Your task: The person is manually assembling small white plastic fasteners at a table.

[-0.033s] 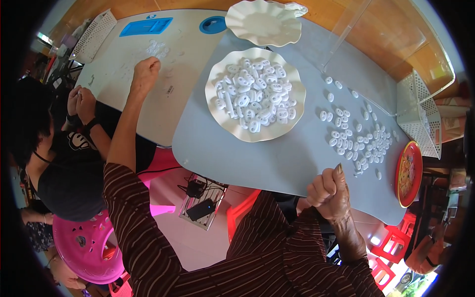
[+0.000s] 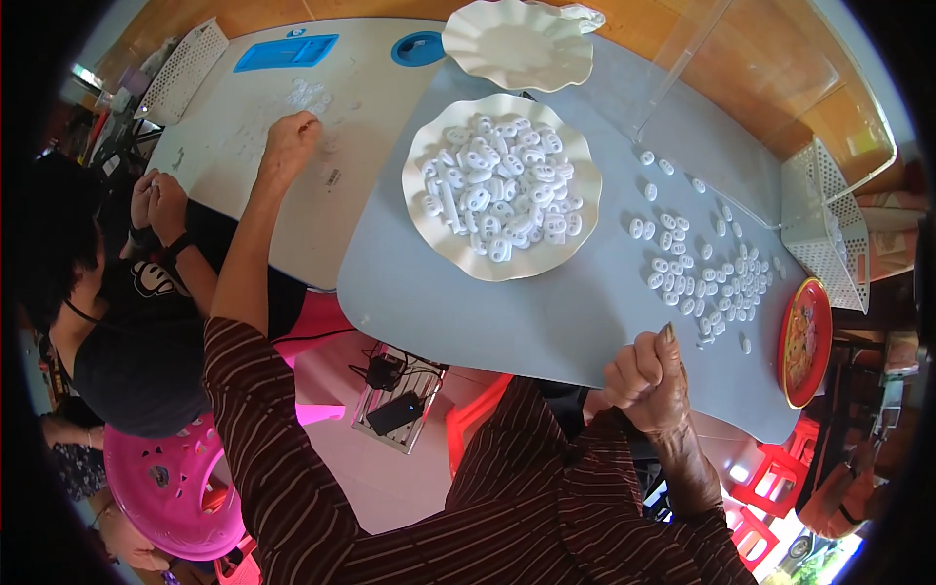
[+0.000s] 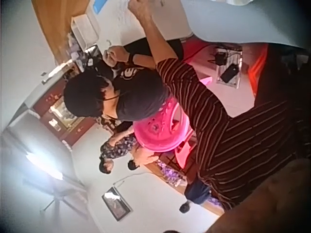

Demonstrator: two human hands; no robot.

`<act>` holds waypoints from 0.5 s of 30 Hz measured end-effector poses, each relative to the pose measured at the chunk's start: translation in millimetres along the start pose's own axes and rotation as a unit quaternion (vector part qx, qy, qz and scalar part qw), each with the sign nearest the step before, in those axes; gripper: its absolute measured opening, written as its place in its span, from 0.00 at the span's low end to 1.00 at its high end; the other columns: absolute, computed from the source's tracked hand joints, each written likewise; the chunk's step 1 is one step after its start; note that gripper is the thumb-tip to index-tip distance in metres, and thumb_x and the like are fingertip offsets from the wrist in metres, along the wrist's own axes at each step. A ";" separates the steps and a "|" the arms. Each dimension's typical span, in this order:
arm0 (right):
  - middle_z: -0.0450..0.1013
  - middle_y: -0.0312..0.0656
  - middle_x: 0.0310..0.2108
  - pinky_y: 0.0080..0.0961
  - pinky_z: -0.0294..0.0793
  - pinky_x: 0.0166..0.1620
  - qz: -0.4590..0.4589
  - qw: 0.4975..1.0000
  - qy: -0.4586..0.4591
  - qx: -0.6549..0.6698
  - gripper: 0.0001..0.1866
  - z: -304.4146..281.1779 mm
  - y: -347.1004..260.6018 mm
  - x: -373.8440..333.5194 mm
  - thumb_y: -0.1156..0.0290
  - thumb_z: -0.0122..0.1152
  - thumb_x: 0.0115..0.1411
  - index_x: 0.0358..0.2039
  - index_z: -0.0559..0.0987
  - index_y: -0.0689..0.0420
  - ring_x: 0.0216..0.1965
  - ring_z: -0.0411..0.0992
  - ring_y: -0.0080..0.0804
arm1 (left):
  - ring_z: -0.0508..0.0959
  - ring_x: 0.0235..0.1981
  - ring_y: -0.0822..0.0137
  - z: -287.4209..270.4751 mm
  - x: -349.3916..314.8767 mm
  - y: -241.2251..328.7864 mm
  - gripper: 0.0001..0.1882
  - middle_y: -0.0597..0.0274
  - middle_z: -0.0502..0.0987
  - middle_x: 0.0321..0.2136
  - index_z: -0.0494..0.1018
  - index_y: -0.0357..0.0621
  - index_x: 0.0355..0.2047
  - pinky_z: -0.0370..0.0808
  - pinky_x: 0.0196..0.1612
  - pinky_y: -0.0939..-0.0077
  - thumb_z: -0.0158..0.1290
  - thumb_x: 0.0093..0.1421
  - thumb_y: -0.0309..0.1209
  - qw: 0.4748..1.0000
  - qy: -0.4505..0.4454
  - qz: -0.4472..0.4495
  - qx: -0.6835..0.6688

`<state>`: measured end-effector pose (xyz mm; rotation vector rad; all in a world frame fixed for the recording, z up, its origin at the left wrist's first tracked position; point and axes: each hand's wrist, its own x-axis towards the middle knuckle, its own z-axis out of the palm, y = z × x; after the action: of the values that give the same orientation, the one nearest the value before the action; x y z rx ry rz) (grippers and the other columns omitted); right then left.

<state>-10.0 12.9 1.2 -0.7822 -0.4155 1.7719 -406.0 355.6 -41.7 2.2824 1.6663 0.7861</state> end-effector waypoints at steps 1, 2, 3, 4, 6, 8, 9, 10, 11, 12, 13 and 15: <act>0.49 0.30 0.11 0.19 0.46 0.16 0.000 1.000 0.001 0.000 0.28 -1.1 0.2 0.3 0.47 0.35 0.66 0.13 0.56 0.51 0.14 0.45 0.21 | 0.75 0.25 0.51 4.1 5.4 -3.5 0.08 0.46 0.74 0.21 0.73 0.36 0.28 0.71 0.32 0.67 0.48 0.54 0.29 0.999 -0.053 -0.006 0.005; 0.49 0.30 0.11 0.18 0.45 0.16 0.001 1.000 -0.011 0.002 0.28 -2.3 0.7 0.5 0.47 0.35 0.66 0.13 0.56 0.51 0.14 0.45 0.20 | 0.75 0.25 0.51 8.0 9.4 -8.5 0.08 0.46 0.74 0.21 0.73 0.36 0.28 0.71 0.32 0.67 0.48 0.54 0.29 0.999 -0.054 -0.006 0.005; 0.49 0.30 0.11 0.18 0.45 0.16 0.003 1.000 -0.024 0.005 0.28 -3.1 1.2 0.6 0.47 0.35 0.66 0.13 0.56 0.51 0.14 0.45 0.20 | 0.75 0.25 0.51 10.8 11.8 -13.2 0.09 0.46 0.74 0.22 0.73 0.35 0.28 0.71 0.32 0.67 0.49 0.54 0.30 0.999 -0.046 -0.011 0.018; 0.49 0.30 0.11 0.18 0.45 0.16 0.002 1.000 -0.022 0.005 0.28 -3.7 1.0 0.7 0.47 0.35 0.66 0.13 0.56 0.51 0.14 0.45 0.20 | 0.75 0.25 0.51 13.7 15.4 -12.9 0.10 0.45 0.75 0.22 0.73 0.35 0.28 0.71 0.33 0.67 0.50 0.53 0.32 0.999 -0.039 -0.014 0.030; 0.49 0.30 0.12 0.18 0.45 0.16 0.006 0.999 -0.029 0.017 0.28 -4.6 0.9 1.2 0.47 0.35 0.66 0.13 0.57 0.51 0.14 0.45 0.20 | 0.76 0.27 0.50 18.0 22.2 -12.5 0.10 0.46 0.76 0.23 0.74 0.36 0.28 0.72 0.34 0.66 0.50 0.53 0.32 0.998 -0.051 -0.016 0.045; 0.49 0.30 0.12 0.18 0.45 0.16 0.007 0.999 -0.027 0.016 0.28 -6.0 -0.2 1.7 0.47 0.35 0.66 0.13 0.57 0.51 0.14 0.45 0.20 | 0.77 0.29 0.50 23.4 28.5 -4.0 0.10 0.46 0.76 0.24 0.74 0.36 0.27 0.72 0.36 0.65 0.50 0.53 0.32 0.996 -0.063 -0.018 0.058; 0.49 0.30 0.12 0.18 0.46 0.16 0.008 1.000 -0.026 0.015 0.28 -6.8 -0.8 1.9 0.47 0.35 0.66 0.13 0.57 0.52 0.15 0.45 0.20 | 0.77 0.31 0.49 27.3 31.5 0.8 0.09 0.46 0.77 0.26 0.74 0.37 0.27 0.72 0.38 0.64 0.50 0.52 0.31 0.993 -0.072 -0.006 0.094; 0.49 0.30 0.12 0.18 0.46 0.16 0.009 0.999 -0.026 0.016 0.28 -6.7 -0.7 1.8 0.47 0.35 0.66 0.13 0.57 0.52 0.15 0.45 0.20 | 0.77 0.33 0.48 28.4 32.9 1.3 0.09 0.45 0.77 0.28 0.75 0.38 0.27 0.73 0.40 0.62 0.51 0.51 0.31 0.988 -0.080 0.004 0.132; 0.50 0.30 0.12 0.18 0.46 0.16 0.010 0.999 -0.029 0.018 0.28 -6.5 -0.5 1.6 0.47 0.35 0.66 0.13 0.57 0.52 0.15 0.45 0.20 | 0.77 0.33 0.48 28.6 37.0 -0.5 0.09 0.45 0.77 0.28 0.75 0.38 0.27 0.73 0.40 0.62 0.51 0.51 0.31 0.988 -0.081 0.004 0.132; 0.50 0.30 0.12 0.18 0.47 0.16 0.011 0.999 -0.032 0.021 0.28 -6.5 -0.3 1.3 0.48 0.35 0.66 0.13 0.57 0.52 0.15 0.45 0.20 | 0.77 0.34 0.47 27.7 43.0 -2.0 0.09 0.45 0.77 0.29 0.75 0.38 0.27 0.73 0.41 0.62 0.51 0.50 0.31 0.984 -0.114 -0.035 0.133; 0.50 0.30 0.12 0.18 0.47 0.16 0.010 0.999 -0.031 0.022 0.28 -6.3 -0.1 1.1 0.48 0.35 0.66 0.13 0.57 0.52 0.15 0.45 0.20 | 0.77 0.35 0.46 27.2 47.8 -3.9 0.09 0.44 0.77 0.31 0.75 0.38 0.27 0.73 0.42 0.61 0.51 0.50 0.31 0.978 -0.146 -0.073 0.133; 0.50 0.30 0.12 0.18 0.47 0.16 0.009 0.999 -0.028 0.028 0.28 -6.1 0.1 1.0 0.48 0.36 0.66 0.13 0.57 0.52 0.15 0.45 0.20 | 0.77 0.33 0.49 32.2 48.0 -6.3 0.10 0.45 0.77 0.28 0.75 0.36 0.26 0.72 0.39 0.63 0.51 0.49 0.31 0.976 -0.129 -0.067 0.163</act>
<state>-6.0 13.3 -3.5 -0.6990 -0.3954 1.8179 -383.5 406.9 -57.3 2.3184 1.9085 0.1839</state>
